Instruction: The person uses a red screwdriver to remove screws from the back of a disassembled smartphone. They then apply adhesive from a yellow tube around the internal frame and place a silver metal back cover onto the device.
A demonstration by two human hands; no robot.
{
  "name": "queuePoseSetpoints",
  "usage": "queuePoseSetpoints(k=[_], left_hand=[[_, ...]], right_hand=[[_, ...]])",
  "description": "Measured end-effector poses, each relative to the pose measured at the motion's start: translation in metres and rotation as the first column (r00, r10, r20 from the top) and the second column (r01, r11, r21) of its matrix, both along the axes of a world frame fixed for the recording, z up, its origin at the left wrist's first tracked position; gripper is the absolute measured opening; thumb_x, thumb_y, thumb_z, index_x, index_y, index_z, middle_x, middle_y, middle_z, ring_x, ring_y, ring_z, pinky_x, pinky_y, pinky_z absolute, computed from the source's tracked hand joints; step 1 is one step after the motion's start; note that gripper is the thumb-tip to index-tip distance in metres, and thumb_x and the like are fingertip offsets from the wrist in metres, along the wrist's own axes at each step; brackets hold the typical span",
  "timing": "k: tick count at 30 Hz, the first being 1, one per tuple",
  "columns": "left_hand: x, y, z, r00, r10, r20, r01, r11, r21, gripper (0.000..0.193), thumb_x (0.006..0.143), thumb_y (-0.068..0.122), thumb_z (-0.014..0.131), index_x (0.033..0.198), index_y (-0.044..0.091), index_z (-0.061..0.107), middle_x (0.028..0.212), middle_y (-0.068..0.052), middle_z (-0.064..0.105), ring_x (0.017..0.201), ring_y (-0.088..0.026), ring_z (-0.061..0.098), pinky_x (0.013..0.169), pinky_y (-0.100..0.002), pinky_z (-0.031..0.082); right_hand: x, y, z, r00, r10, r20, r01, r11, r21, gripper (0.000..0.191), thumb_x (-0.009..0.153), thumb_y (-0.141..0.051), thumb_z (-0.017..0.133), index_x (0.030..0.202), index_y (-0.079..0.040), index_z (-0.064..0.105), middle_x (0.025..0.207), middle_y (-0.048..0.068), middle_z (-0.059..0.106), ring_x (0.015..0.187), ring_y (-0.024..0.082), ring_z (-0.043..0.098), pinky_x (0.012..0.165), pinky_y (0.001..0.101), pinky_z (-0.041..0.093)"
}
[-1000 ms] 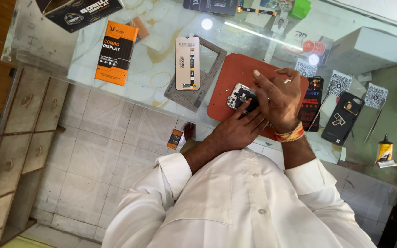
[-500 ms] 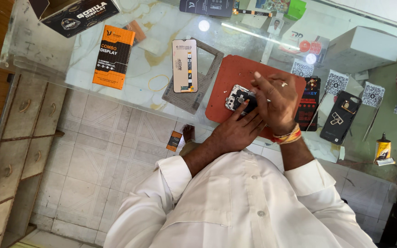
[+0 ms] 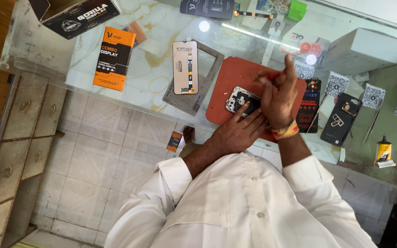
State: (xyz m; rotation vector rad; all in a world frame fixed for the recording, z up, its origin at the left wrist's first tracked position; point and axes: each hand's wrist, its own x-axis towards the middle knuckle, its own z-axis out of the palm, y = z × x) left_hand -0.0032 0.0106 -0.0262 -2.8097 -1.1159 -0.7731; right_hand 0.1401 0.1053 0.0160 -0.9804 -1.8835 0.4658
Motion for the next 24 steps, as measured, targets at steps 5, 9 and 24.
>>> queuePoseSetpoints(k=[5, 9, 24], left_hand=[[0.0, 0.0, 0.001, 1.0, 0.023, -0.006, -0.023, 0.999, 0.039, 0.041, 0.106, 0.024, 0.052, 0.139, 0.005, 0.064, 0.149, -0.014, 0.059, 0.148, -0.027, 0.044, 0.127, -0.061, 0.023], [0.0, -0.001, 0.001, 1.0, 0.026, -0.008, -0.026, 0.999, 0.039, 0.041, 0.106, 0.023, 0.052, 0.141, 0.005, 0.064, 0.15, -0.014, 0.058, 0.149, -0.027, 0.044, 0.128, -0.061, 0.023], [0.001, -0.001, -0.002, 1.0, 0.014, -0.016, -0.014, 1.0, 0.013, 0.042, 0.107, 0.024, 0.051, 0.142, 0.004, 0.062, 0.151, -0.015, 0.057, 0.149, -0.028, 0.043, 0.127, -0.062, 0.023]], right_hand=[[0.0, 0.02, -0.003, 0.997, -0.068, 0.02, 0.068, 0.998, -0.014, 0.073, 0.111, 0.012, 0.06, 0.167, -0.001, 0.015, 0.096, 0.015, 0.074, 0.089, 0.021, 0.077, 0.082, 0.0294, 0.062], [-0.003, 0.022, -0.001, 0.997, -0.051, 0.059, 0.051, 0.999, 0.009, 0.073, 0.111, 0.011, 0.062, 0.166, -0.003, 0.016, 0.101, 0.015, 0.076, 0.092, 0.021, 0.078, 0.083, 0.0294, 0.063], [-0.003, 0.022, 0.0, 0.994, -0.037, 0.101, 0.034, 0.999, 0.032, 0.072, 0.112, 0.009, 0.061, 0.166, -0.005, 0.016, 0.101, 0.015, 0.076, 0.096, 0.021, 0.079, 0.085, 0.0294, 0.064]])
